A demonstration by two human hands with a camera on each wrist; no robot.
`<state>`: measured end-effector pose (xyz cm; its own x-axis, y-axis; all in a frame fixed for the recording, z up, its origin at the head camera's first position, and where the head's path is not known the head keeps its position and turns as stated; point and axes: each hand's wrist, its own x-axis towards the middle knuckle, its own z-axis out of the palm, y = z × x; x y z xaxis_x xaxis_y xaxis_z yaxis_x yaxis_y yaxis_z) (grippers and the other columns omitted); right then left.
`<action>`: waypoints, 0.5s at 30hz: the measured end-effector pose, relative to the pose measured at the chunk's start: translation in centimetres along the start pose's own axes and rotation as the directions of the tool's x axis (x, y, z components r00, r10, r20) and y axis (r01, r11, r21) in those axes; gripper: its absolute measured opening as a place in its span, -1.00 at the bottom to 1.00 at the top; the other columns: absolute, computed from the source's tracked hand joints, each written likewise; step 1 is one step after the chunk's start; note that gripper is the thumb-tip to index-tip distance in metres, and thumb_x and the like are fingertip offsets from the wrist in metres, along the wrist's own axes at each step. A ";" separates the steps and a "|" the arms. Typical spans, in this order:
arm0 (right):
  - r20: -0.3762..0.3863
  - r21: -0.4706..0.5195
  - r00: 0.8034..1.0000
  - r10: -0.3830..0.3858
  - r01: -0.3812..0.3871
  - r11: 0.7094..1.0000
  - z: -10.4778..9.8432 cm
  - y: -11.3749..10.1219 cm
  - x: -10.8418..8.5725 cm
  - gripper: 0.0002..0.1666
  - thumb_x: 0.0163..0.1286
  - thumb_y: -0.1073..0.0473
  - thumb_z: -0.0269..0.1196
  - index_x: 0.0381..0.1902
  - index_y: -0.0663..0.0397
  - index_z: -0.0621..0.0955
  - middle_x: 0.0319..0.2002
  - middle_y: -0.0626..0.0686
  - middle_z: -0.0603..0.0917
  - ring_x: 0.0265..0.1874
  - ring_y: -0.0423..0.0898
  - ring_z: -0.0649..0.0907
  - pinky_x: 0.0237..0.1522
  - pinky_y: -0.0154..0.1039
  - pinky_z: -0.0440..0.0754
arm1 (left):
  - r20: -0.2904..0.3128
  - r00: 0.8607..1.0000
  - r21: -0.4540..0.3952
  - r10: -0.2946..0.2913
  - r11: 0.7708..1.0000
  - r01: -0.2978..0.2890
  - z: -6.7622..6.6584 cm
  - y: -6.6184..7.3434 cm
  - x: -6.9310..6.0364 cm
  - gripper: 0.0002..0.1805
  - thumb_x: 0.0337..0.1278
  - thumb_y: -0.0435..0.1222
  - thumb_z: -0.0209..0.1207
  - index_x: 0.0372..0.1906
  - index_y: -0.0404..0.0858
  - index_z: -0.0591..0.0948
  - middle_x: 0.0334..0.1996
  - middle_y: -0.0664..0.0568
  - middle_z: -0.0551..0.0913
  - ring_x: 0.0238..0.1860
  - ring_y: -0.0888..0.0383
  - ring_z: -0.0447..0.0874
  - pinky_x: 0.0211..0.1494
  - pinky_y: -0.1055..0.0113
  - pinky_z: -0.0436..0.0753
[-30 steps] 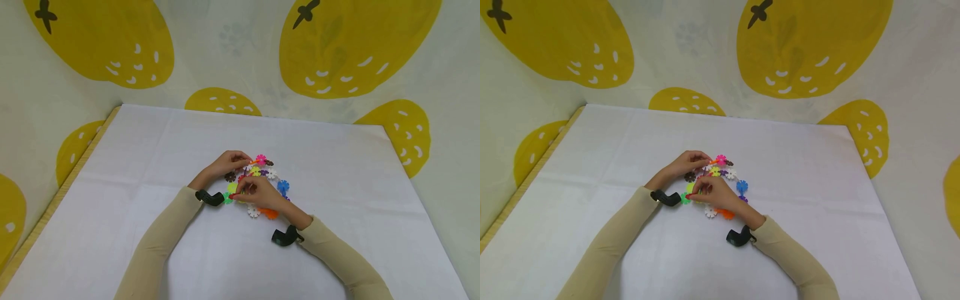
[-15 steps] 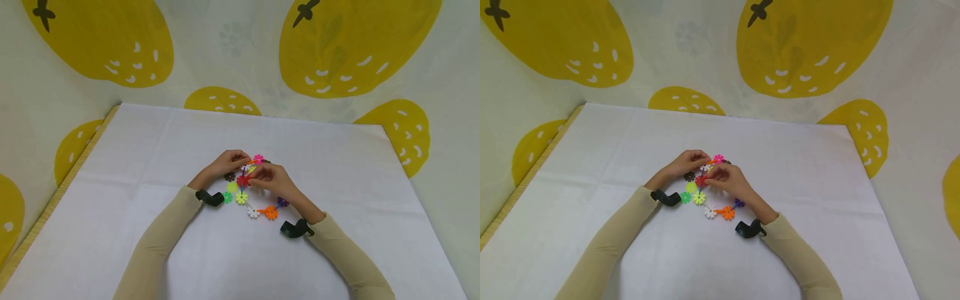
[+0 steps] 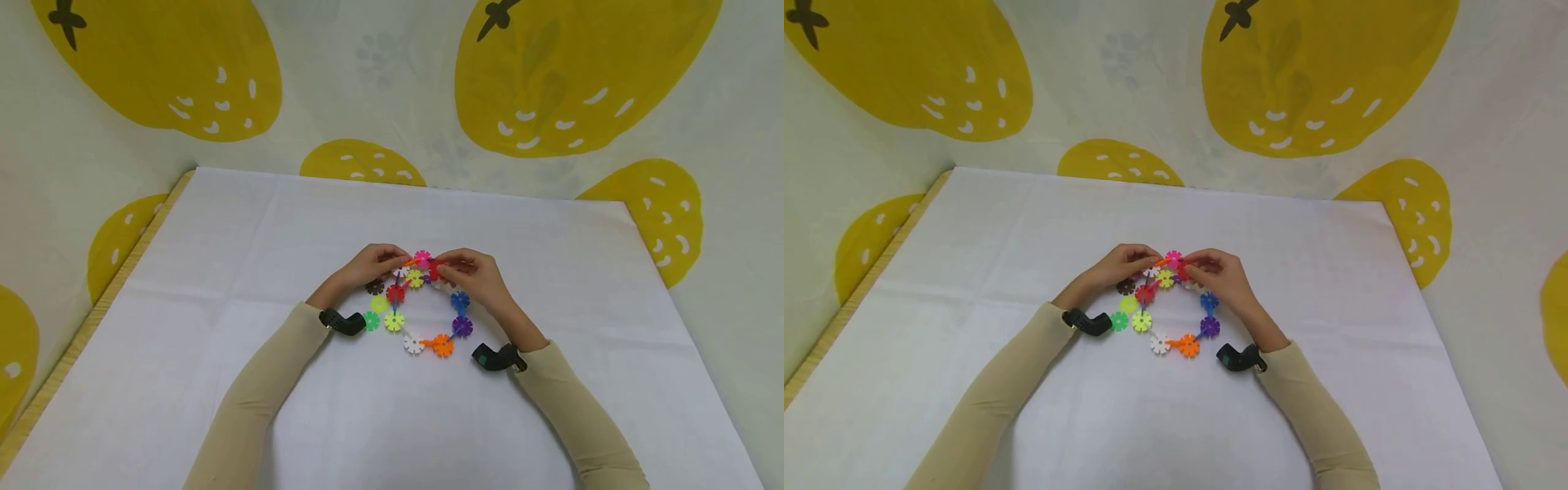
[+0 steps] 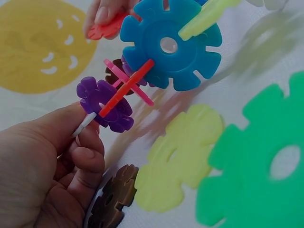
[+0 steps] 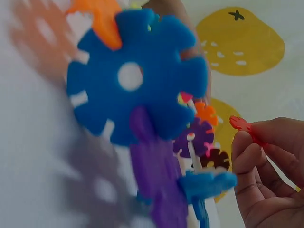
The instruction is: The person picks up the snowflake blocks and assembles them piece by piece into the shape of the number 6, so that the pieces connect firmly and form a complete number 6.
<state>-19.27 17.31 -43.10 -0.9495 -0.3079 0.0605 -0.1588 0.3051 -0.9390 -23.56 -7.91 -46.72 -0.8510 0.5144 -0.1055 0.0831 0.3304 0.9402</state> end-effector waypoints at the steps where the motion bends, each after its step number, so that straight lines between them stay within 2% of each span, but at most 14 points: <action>1: -0.015 -0.002 1.000 0.012 -0.013 1.000 -0.2 0.1 0.0 -0.70 0.34 0.20 0.32 -0.04 0.27 0.65 -0.23 0.11 0.68 -0.40 -0.09 0.64 -0.33 -0.41 0.63 | -0.002 1.000 -0.002 -0.003 1.000 0.003 0.0 0.0 0.0 -0.67 0.44 -0.19 0.07 0.09 -0.31 0.61 -0.51 0.03 0.50 -0.55 0.16 0.39 -0.45 0.41 0.39; 5: -0.065 0.040 0.994 0.086 -0.084 0.996 -0.7 0.5 0.2 -0.67 0.35 0.16 0.32 -0.02 0.26 0.62 -0.19 0.07 0.63 -0.38 -0.21 0.65 -0.27 -0.43 0.63 | -0.015 1.000 -0.011 -0.010 1.000 0.009 0.0 0.0 -0.1 -0.66 0.44 -0.18 0.06 0.10 -0.31 0.60 -0.50 0.02 0.50 -0.54 0.16 0.39 -0.45 0.41 0.38; 12: -0.115 0.159 0.973 0.201 -0.182 0.970 -1.4 1.6 0.5 -0.64 0.37 0.17 0.28 0.00 0.31 0.54 -0.26 0.00 0.63 -0.43 -0.20 0.66 -0.29 -0.39 0.65 | -0.028 1.000 -0.047 -0.006 0.999 0.005 0.0 0.0 -0.1 -0.66 0.45 -0.18 0.05 0.10 -0.32 0.60 -0.53 0.01 0.50 -0.58 0.16 0.37 -0.50 0.40 0.37; 15: -0.113 0.214 0.963 0.245 -0.217 0.952 -1.6 2.2 0.7 -0.65 0.39 0.18 0.27 0.00 0.32 0.50 -0.32 -0.06 0.65 -0.46 -0.21 0.64 -0.29 -0.40 0.64 | -0.033 0.999 -0.058 0.000 0.998 -0.002 0.0 0.0 -0.1 -0.65 0.45 -0.18 0.05 0.09 -0.33 0.59 -0.53 0.01 0.50 -0.58 0.16 0.37 -0.50 0.40 0.36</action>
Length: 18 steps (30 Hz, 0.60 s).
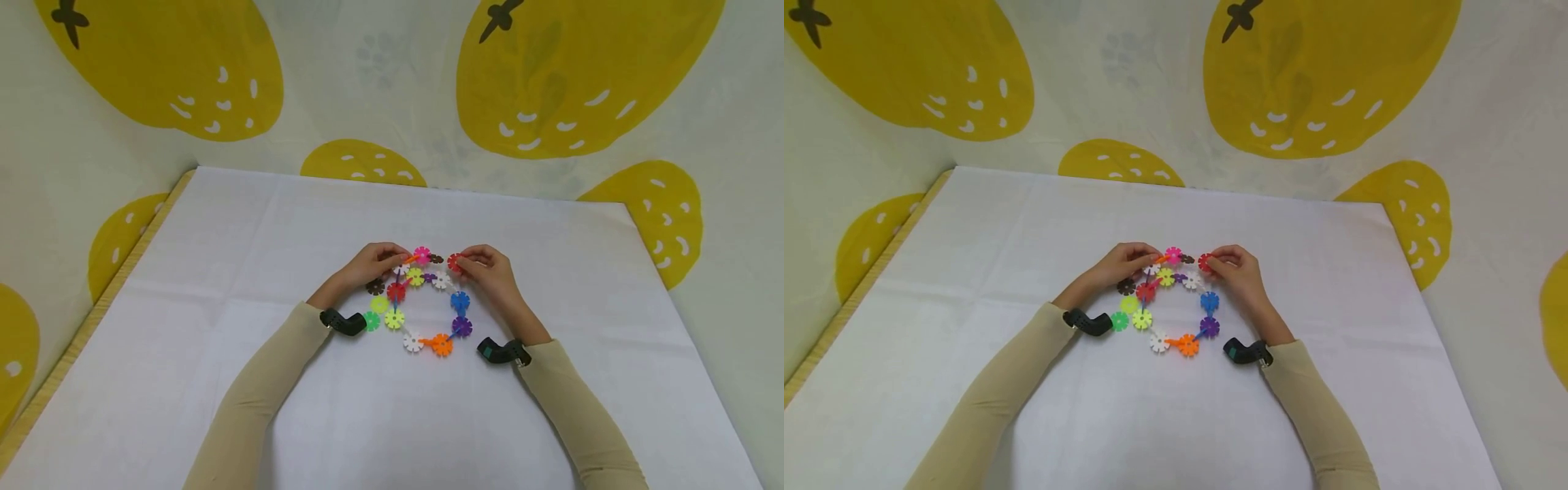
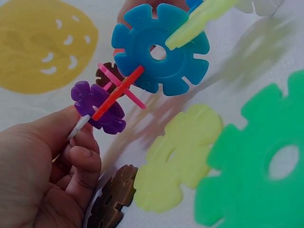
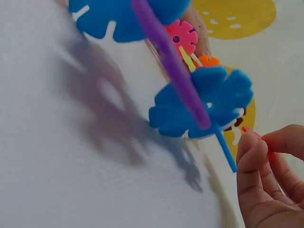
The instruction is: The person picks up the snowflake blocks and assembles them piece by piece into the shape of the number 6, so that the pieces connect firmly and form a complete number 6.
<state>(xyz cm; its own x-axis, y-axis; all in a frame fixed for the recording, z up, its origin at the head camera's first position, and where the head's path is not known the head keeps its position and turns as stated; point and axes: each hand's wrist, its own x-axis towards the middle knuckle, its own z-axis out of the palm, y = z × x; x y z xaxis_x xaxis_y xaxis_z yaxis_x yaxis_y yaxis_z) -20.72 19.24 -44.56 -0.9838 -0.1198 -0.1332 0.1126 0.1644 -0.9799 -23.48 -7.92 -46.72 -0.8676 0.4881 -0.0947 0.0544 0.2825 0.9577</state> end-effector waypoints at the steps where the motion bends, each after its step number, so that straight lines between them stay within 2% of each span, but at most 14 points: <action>1: 0.003 0.022 1.000 0.014 -0.014 1.000 -0.1 0.2 0.1 -0.65 0.39 0.19 0.26 0.00 0.32 0.49 -0.34 -0.07 0.65 -0.47 -0.21 0.63 -0.29 -0.41 0.64 | -0.002 1.000 -0.003 0.000 1.000 0.000 0.0 0.0 0.0 -0.65 0.45 -0.17 0.05 0.09 -0.33 0.59 -0.53 0.01 0.50 -0.58 0.16 0.37 -0.50 0.40 0.37; 6: 0.042 0.141 0.998 0.046 -0.051 0.989 -0.2 0.6 0.4 -0.65 0.39 0.24 0.26 0.02 0.32 0.46 -0.36 -0.09 0.66 -0.47 -0.23 0.63 -0.28 -0.44 0.63 | -0.017 1.000 -0.013 -0.004 1.000 0.004 0.0 0.1 -0.1 -0.65 0.44 -0.17 0.06 0.10 -0.32 0.60 -0.54 0.00 0.49 -0.57 0.15 0.38 -0.49 0.40 0.37; 11: 0.076 0.247 0.996 0.041 -0.058 0.967 0.1 0.8 0.6 -0.57 0.37 0.29 0.26 0.12 0.40 0.45 -0.34 -0.07 0.69 -0.44 -0.23 0.66 -0.26 -0.44 0.63 | -0.015 1.000 -0.015 0.000 1.000 0.000 0.0 0.2 -0.1 -0.65 0.45 -0.18 0.05 0.10 -0.32 0.60 -0.54 0.00 0.49 -0.56 0.14 0.37 -0.48 0.41 0.36; 18: 0.081 0.241 0.995 0.058 -0.076 0.968 0.7 0.9 0.8 -0.56 0.38 0.28 0.26 0.13 0.42 0.47 -0.31 -0.04 0.71 -0.42 -0.22 0.67 -0.25 -0.43 0.64 | -0.003 1.000 -0.015 0.020 1.000 -0.020 0.1 0.0 0.0 -0.67 0.45 -0.22 0.05 0.11 -0.34 0.59 -0.50 0.00 0.51 -0.56 0.16 0.38 -0.49 0.42 0.37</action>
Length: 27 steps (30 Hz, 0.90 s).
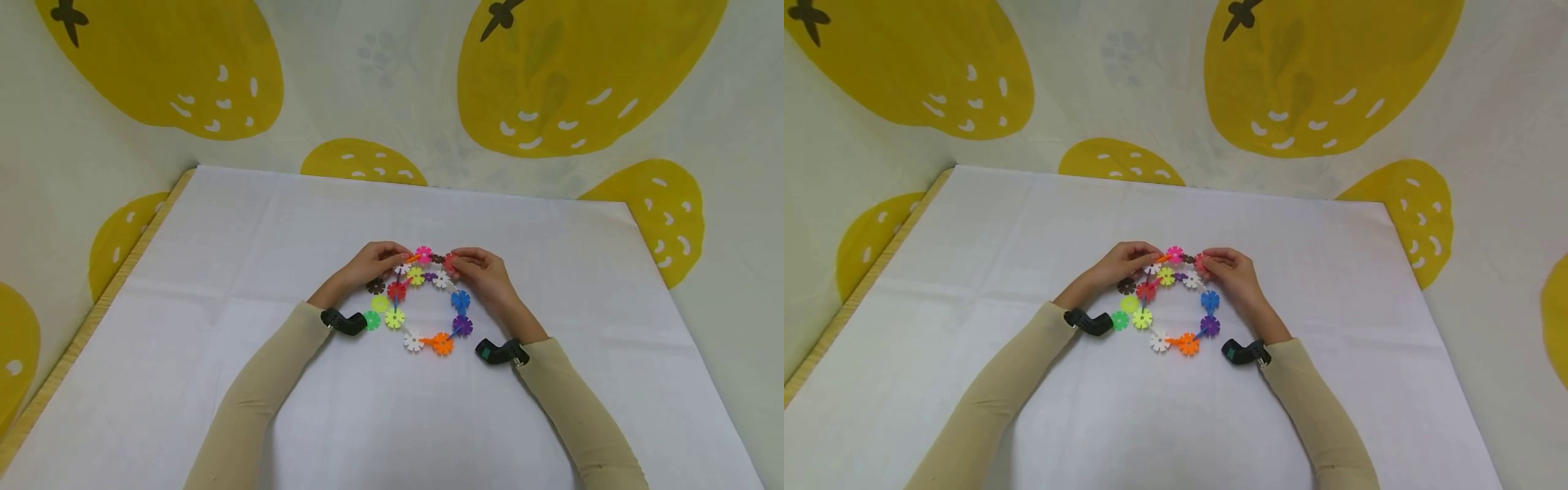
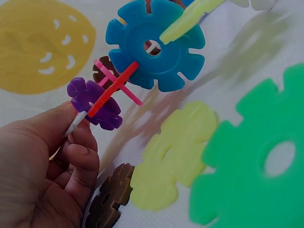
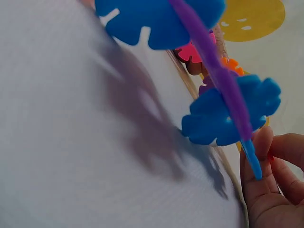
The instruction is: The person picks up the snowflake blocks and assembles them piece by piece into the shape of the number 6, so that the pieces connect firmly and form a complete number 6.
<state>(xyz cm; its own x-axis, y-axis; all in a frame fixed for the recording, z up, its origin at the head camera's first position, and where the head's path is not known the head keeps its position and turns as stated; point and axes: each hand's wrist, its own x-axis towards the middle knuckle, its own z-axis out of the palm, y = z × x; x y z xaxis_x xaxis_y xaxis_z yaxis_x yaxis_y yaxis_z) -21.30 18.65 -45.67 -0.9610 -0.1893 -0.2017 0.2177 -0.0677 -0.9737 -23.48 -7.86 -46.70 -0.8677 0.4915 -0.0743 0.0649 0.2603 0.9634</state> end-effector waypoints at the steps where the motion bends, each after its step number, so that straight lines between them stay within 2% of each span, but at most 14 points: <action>1: -0.002 0.000 1.000 0.000 0.000 1.000 0.1 0.0 0.0 -0.57 0.38 0.28 0.25 0.12 0.41 0.47 -0.31 -0.03 0.70 -0.42 -0.21 0.67 -0.24 -0.42 0.64 | 0.002 1.000 -0.008 0.009 1.000 -0.009 0.0 -0.1 0.0 -0.67 0.45 -0.23 0.05 0.12 -0.34 0.58 -0.48 0.00 0.52 -0.56 0.17 0.38 -0.49 0.42 0.38; 6: -0.012 -0.016 1.000 -0.006 0.006 1.000 0.2 0.0 0.0 -0.59 0.39 0.25 0.25 0.12 0.36 0.49 -0.28 -0.03 0.70 -0.39 -0.20 0.67 -0.20 -0.42 0.64 | 0.007 0.998 -0.041 0.057 0.998 -0.057 0.1 -0.1 0.0 -0.66 0.44 -0.31 0.04 0.20 -0.33 0.54 -0.39 -0.01 0.54 -0.56 0.19 0.36 -0.50 0.43 0.39; 12: -0.035 -0.044 0.999 0.005 -0.006 0.999 0.4 0.0 0.3 -0.58 0.38 0.25 0.26 0.12 0.37 0.50 -0.31 -0.07 0.71 -0.39 -0.21 0.67 -0.17 -0.41 0.64 | 0.001 0.998 -0.029 0.061 0.998 -0.061 0.1 -0.2 -0.1 -0.67 0.42 -0.32 0.07 0.17 -0.35 0.58 -0.43 0.00 0.57 -0.57 0.19 0.36 -0.49 0.44 0.40; 22: -0.057 -0.095 0.998 0.014 -0.019 0.995 0.5 -0.2 0.8 -0.55 0.38 0.26 0.26 0.14 0.42 0.50 -0.33 -0.14 0.72 -0.38 -0.25 0.67 -0.17 -0.44 0.63 | -0.019 0.997 0.026 0.071 0.997 -0.071 0.3 0.2 -0.1 -0.69 0.40 -0.33 0.10 0.14 -0.35 0.60 -0.33 -0.05 0.63 -0.52 0.19 0.40 -0.44 0.43 0.43; 24: -0.050 -0.087 0.999 0.011 -0.015 0.996 0.5 -0.3 0.8 -0.57 0.38 0.26 0.26 0.12 0.41 0.51 -0.33 -0.12 0.73 -0.43 -0.25 0.66 -0.23 -0.45 0.63 | -0.013 0.998 0.038 0.057 0.998 -0.057 0.3 0.2 -0.1 -0.68 0.40 -0.32 0.09 0.15 -0.34 0.59 -0.29 -0.05 0.63 -0.50 0.19 0.42 -0.43 0.44 0.45; 27: -0.037 -0.051 0.999 0.009 -0.010 0.999 0.5 -0.3 0.8 -0.61 0.37 0.25 0.27 0.08 0.35 0.53 -0.37 -0.07 0.72 -0.56 -0.23 0.59 -0.43 -0.46 0.58 | 0.002 1.000 0.064 0.029 0.998 -0.029 0.3 0.2 0.0 -0.67 0.41 -0.29 0.09 0.16 -0.32 0.58 -0.27 -0.06 0.64 -0.49 0.20 0.44 -0.40 0.43 0.46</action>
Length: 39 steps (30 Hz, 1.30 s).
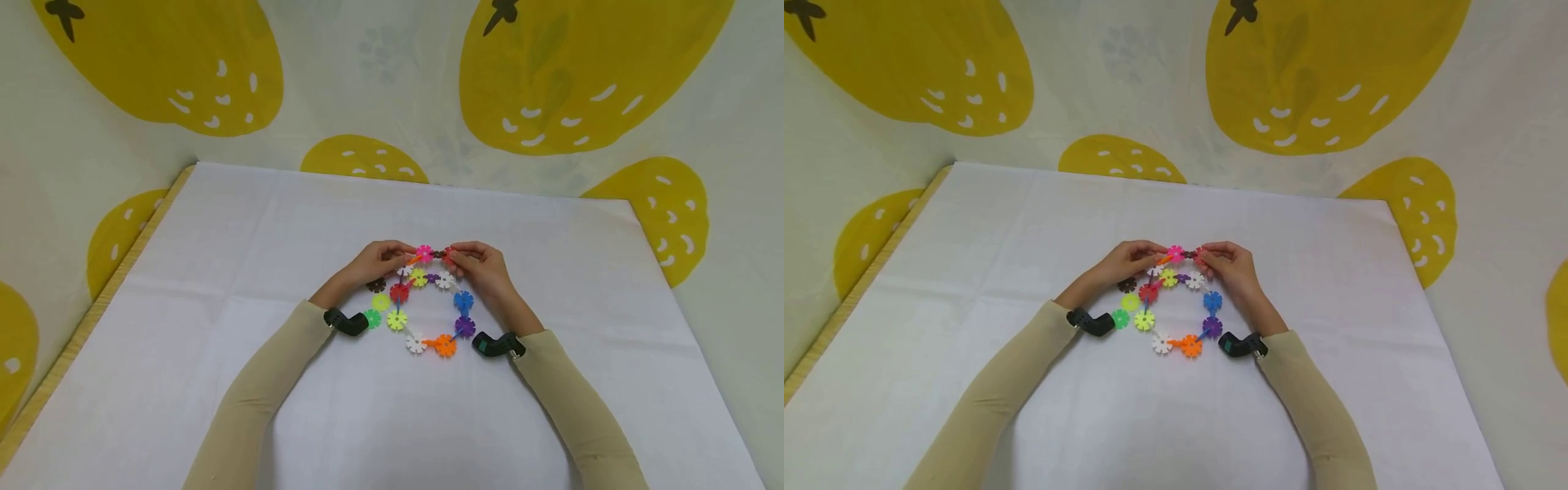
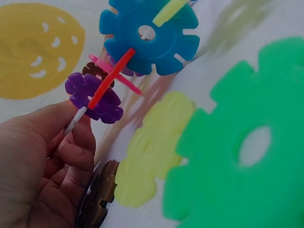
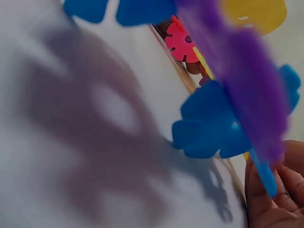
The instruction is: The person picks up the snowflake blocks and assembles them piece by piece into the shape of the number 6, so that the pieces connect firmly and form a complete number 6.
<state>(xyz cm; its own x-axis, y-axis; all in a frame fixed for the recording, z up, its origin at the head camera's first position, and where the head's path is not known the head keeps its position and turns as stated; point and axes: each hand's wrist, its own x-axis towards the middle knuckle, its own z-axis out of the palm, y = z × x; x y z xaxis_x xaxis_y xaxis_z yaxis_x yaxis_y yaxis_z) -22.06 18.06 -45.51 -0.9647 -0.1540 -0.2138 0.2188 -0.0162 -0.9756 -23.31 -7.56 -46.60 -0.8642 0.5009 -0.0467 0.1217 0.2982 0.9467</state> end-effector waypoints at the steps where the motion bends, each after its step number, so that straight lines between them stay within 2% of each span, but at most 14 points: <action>1: 0.003 0.006 1.000 0.000 0.000 1.000 0.0 0.0 0.0 -0.63 0.37 0.23 0.28 0.06 0.33 0.54 -0.38 -0.05 0.72 -0.60 -0.23 0.56 -0.49 -0.46 0.55 | 0.005 1.000 0.012 -0.007 1.000 0.007 0.0 0.0 0.0 -0.67 0.41 -0.28 0.09 0.16 -0.32 0.59 -0.27 -0.06 0.64 -0.49 0.20 0.44 -0.40 0.43 0.46; 4: 0.006 0.000 1.000 0.002 -0.002 1.000 -0.1 -0.1 -0.1 -0.65 0.37 0.21 0.29 0.04 0.29 0.56 -0.41 -0.03 0.71 -0.65 -0.22 0.52 -0.58 -0.45 0.48 | 0.010 1.000 0.033 -0.029 0.999 0.029 0.0 0.1 0.0 -0.68 0.41 -0.26 0.10 0.14 -0.31 0.61 -0.31 -0.03 0.64 -0.51 0.21 0.44 -0.40 0.42 0.46; 11: 0.004 -0.047 1.000 -0.006 0.006 0.999 -0.5 0.1 -0.1 -0.52 0.38 0.16 0.28 0.14 0.37 0.52 -0.36 -0.05 0.69 -0.57 -0.22 0.57 -0.47 -0.46 0.55 | 0.007 0.999 0.031 -0.040 0.999 0.039 0.0 0.0 -0.1 -0.69 0.41 -0.24 0.10 0.11 -0.30 0.62 -0.35 0.00 0.63 -0.52 0.20 0.44 -0.41 0.41 0.46; 17: -0.074 -0.039 0.997 -0.019 0.016 0.999 -0.9 0.1 -0.2 -0.55 0.39 0.17 0.27 0.13 0.33 0.55 -0.34 -0.01 0.66 -0.56 -0.22 0.57 -0.48 -0.47 0.53 | 0.015 0.999 0.026 -0.037 0.999 0.037 -0.1 -0.1 -0.1 -0.69 0.41 -0.24 0.10 0.11 -0.30 0.62 -0.28 -0.04 0.67 -0.49 0.20 0.52 -0.38 0.41 0.53; 22: -0.140 -0.064 0.989 -0.039 0.030 0.997 -1.4 -0.2 -0.6 -0.66 0.35 0.13 0.31 0.01 0.18 0.62 -0.26 -0.01 0.63 -0.53 -0.22 0.58 -0.46 -0.48 0.54 | 0.030 0.999 0.024 -0.015 1.000 0.014 -0.4 0.0 -0.2 -0.68 0.41 -0.26 0.10 0.11 -0.33 0.62 -0.23 -0.07 0.68 -0.44 0.20 0.56 -0.33 0.40 0.54; 26: -0.127 -0.098 0.990 -0.064 0.051 0.994 -1.3 -0.6 -1.1 -0.71 0.36 0.10 0.31 -0.04 0.12 0.63 -0.23 -0.04 0.64 -0.51 -0.21 0.59 -0.44 -0.47 0.55 | 0.041 0.999 0.014 -0.002 1.000 0.002 -0.6 -0.1 -0.2 -0.69 0.40 -0.28 0.10 0.11 -0.34 0.62 -0.24 -0.08 0.69 -0.44 0.21 0.58 -0.33 0.39 0.56; 32: -0.066 -0.180 0.993 -0.097 0.084 0.980 -0.5 -1.0 -2.2 -0.61 0.38 0.08 0.28 0.01 0.26 0.61 -0.23 0.02 0.66 -0.50 -0.22 0.59 -0.39 -0.46 0.57 | 0.051 0.999 0.009 0.012 1.000 -0.013 -0.7 -0.3 -0.1 -0.69 0.40 -0.28 0.11 0.10 -0.35 0.62 -0.24 -0.08 0.69 -0.45 0.20 0.60 -0.31 0.38 0.58; 39: 0.016 -0.171 0.994 -0.111 0.112 0.979 0.9 -1.7 -3.5 -0.58 0.37 0.08 0.29 0.01 0.32 0.59 -0.26 0.03 0.67 -0.48 -0.20 0.60 -0.34 -0.46 0.61 | 0.048 0.999 0.000 -0.005 1.000 0.005 -0.6 -0.3 0.0 -0.69 0.39 -0.25 0.13 0.10 -0.32 0.63 -0.25 -0.06 0.70 -0.45 0.17 0.60 -0.36 0.41 0.55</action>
<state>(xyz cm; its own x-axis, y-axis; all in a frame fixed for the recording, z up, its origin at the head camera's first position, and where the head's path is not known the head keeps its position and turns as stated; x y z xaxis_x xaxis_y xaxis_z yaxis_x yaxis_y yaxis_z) -18.93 17.77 -43.07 -0.9806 -0.1670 -0.1029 0.0804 0.1363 -0.9874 -23.61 -8.13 -46.70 -0.8404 0.5378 -0.0668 0.1172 0.3006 0.9465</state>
